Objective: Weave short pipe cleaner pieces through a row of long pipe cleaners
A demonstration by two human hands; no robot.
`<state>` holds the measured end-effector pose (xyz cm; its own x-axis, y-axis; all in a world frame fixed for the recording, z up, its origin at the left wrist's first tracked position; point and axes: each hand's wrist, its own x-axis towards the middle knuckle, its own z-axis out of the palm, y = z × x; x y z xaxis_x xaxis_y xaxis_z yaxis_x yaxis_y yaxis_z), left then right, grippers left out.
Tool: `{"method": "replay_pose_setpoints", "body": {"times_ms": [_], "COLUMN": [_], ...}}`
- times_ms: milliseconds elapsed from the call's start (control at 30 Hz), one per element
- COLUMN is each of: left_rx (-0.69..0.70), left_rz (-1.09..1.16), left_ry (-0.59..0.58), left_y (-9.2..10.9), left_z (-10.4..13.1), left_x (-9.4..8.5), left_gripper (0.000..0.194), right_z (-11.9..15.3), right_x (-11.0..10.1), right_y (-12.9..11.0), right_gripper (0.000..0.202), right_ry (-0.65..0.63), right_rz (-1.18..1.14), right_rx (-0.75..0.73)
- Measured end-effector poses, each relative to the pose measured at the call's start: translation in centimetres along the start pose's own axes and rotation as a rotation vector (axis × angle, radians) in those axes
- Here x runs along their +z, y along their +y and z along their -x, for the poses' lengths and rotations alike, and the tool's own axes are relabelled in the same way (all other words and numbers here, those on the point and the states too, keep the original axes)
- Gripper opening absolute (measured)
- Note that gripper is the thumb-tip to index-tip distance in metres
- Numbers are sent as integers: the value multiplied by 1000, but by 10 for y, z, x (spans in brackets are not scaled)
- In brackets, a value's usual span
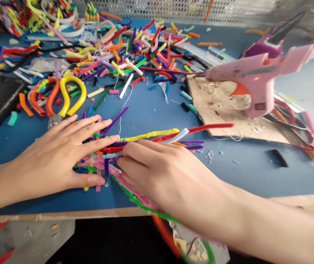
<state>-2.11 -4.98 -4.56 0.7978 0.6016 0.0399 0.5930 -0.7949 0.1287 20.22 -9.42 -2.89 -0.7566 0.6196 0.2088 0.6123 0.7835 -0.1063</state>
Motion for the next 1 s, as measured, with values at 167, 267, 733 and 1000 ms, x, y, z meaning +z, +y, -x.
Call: {"method": "replay_pose_setpoints", "body": {"times_ms": [167, 267, 733, 1000], "left_rx": [5, 22, 12, 4], "left_rz": [-11, -23, -70, -76], "left_ry": [-6, 9, 51, 62], "left_y": [0, 0, 4, 6], "left_z": [1, 2, 2, 1], "left_x": [0, 0, 2, 2], "left_gripper": [67, 64, 46, 44], "right_z": [-5, -8, -12, -9], "right_x": [-5, -5, -10, -7], "right_y": [-4, -4, -20, -28], "right_gripper": [37, 37, 36, 37], "right_ry": [-163, -174, -117, -3], "right_rz": [-127, -120, 150, 169], "right_rx": [92, 94, -5, -57]}}
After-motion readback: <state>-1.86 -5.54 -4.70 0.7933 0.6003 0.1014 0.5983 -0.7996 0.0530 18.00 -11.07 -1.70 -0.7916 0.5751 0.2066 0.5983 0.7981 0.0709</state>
